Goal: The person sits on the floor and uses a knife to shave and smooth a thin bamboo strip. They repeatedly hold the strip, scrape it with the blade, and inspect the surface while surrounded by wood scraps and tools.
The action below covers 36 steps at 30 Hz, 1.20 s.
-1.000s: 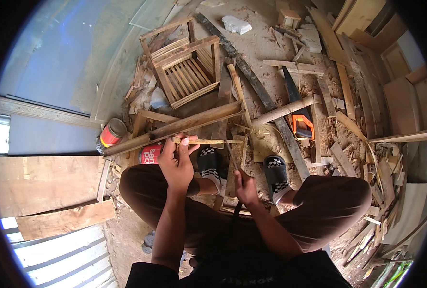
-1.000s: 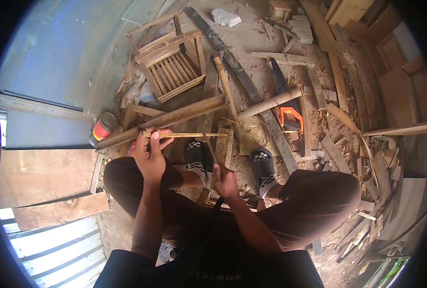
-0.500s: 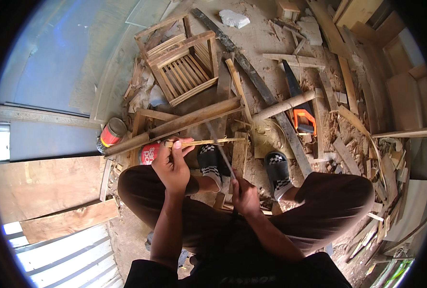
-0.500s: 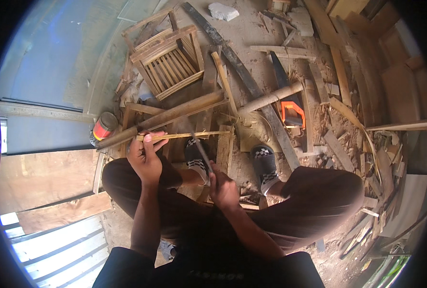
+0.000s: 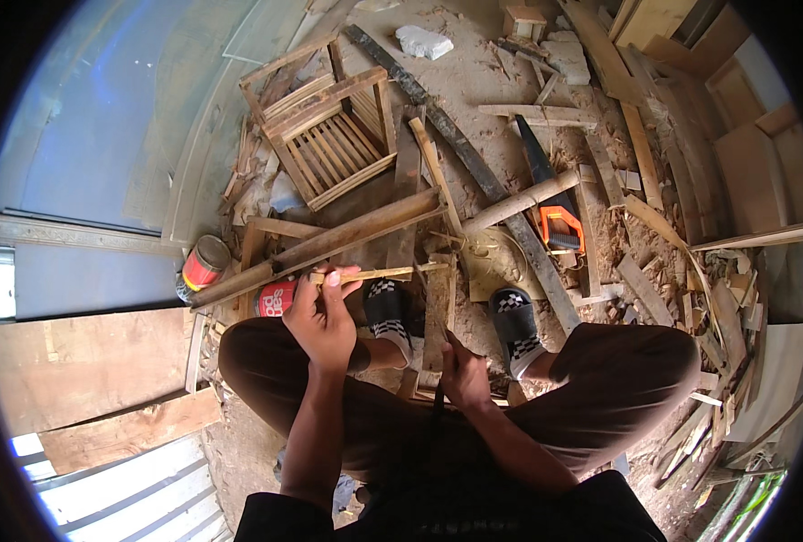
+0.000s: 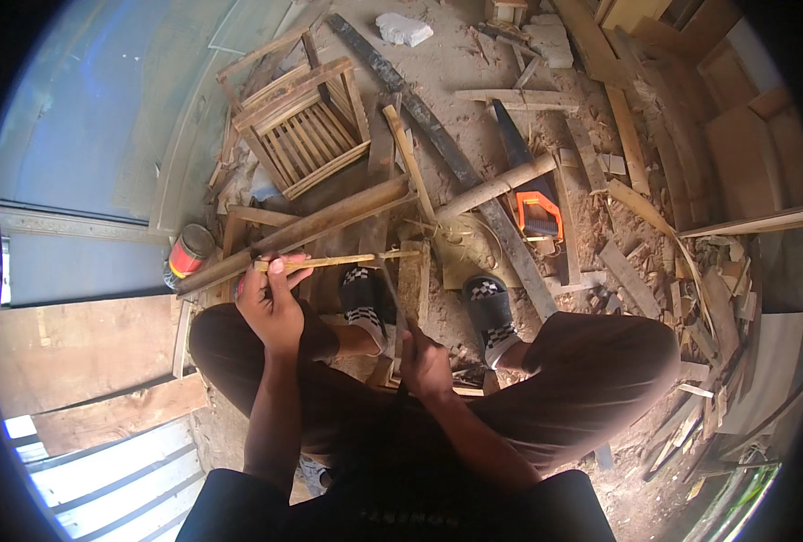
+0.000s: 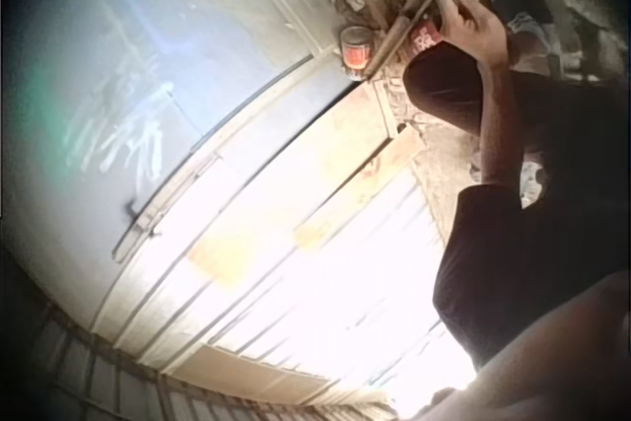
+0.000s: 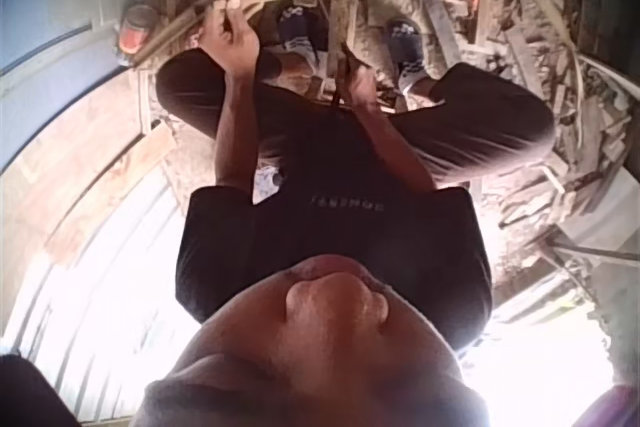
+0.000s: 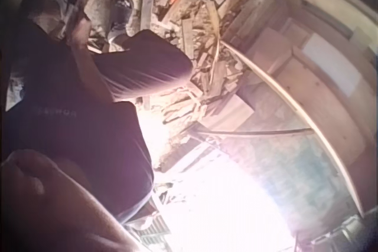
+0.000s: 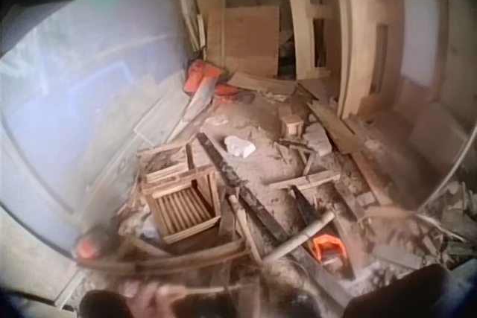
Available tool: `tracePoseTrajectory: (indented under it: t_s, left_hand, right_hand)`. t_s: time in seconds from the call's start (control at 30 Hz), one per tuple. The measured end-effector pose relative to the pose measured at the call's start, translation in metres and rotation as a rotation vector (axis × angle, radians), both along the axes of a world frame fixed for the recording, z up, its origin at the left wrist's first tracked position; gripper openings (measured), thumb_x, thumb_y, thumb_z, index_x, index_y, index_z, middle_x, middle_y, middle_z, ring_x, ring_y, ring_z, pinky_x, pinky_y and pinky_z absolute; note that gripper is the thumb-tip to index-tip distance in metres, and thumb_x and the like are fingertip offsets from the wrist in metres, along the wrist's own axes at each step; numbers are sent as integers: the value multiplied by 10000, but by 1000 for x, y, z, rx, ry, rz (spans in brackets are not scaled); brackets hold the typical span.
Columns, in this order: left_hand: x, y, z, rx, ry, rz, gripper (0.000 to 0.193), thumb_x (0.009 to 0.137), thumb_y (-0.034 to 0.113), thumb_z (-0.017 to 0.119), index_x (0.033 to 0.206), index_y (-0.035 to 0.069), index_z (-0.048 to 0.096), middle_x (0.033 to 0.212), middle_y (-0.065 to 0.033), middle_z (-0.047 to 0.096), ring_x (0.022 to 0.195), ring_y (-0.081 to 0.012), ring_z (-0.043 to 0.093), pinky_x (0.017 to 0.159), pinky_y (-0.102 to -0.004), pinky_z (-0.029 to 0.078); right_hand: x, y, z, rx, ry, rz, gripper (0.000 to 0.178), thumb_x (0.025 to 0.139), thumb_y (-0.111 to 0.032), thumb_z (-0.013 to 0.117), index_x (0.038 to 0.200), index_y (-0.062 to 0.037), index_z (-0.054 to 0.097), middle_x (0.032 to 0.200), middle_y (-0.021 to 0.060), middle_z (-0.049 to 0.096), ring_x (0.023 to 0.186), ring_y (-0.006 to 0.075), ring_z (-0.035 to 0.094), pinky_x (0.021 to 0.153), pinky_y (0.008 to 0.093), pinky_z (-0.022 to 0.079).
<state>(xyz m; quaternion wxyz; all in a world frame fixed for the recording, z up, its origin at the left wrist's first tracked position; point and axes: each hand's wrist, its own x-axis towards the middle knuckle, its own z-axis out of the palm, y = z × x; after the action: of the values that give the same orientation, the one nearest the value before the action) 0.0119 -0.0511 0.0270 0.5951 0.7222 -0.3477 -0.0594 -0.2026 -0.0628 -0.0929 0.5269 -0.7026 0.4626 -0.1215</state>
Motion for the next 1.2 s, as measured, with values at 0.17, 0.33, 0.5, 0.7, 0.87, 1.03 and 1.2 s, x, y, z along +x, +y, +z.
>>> tracePoseTrajectory:
  t_s: [0.17,0.33,0.5,0.7,0.87,1.03,1.2]
  left_hand:
    - [-7,0,0,51,-94,-97,217,1062,72,500,1071,-120,601,958,-178,699,900,-251,731,740,-370,673]
    - [-6,-2,-1,-15,-16,-47,184,1044,40,527,1049,-120,617,956,-167,707,883,-222,727,735,-346,669]
    - [-6,-3,-1,16,-72,-43,150,1021,4,560,1030,-124,638,952,-144,722,844,-179,720,733,-319,664]
    - [-5,-2,-1,-13,4,-56,167,1033,13,535,1041,-132,619,971,-165,708,894,-205,717,758,-338,669]
    - [-4,-5,0,-47,31,-12,153,1020,-2,555,1017,-130,638,973,-153,718,878,-177,709,766,-324,663]
    - [-7,-5,-2,-19,-20,-31,145,1019,4,561,1018,-117,640,953,-141,722,866,-172,704,758,-321,662]
    - [-4,-6,1,-49,26,44,127,1009,-11,569,1002,-114,642,941,-141,720,835,-145,691,756,-316,660]
  right_hand:
    - [0,9,-10,8,52,-37,384,1030,-199,534,1368,-24,585,849,310,681,782,462,702,674,541,556]
    - [-2,7,-8,-101,-93,-38,360,1037,-153,511,1353,-6,597,793,300,671,764,456,702,674,505,554]
    - [-2,5,-29,-29,39,-37,376,1010,-149,552,1366,-30,581,945,326,688,817,460,703,708,518,574]
    - [6,10,-8,-319,-279,-77,317,1058,-205,492,1249,-11,655,757,291,660,728,464,690,597,519,526]
    - [1,2,-38,49,51,-112,339,1034,-147,521,1327,-8,621,751,287,657,712,449,697,615,515,535]
    - [1,9,-34,-257,-148,-25,393,1029,-166,529,1395,-25,562,784,286,672,742,463,692,664,528,551]
    - [-4,-5,-62,26,102,-75,350,1039,-213,523,1305,-9,624,769,285,679,737,477,688,675,526,559]
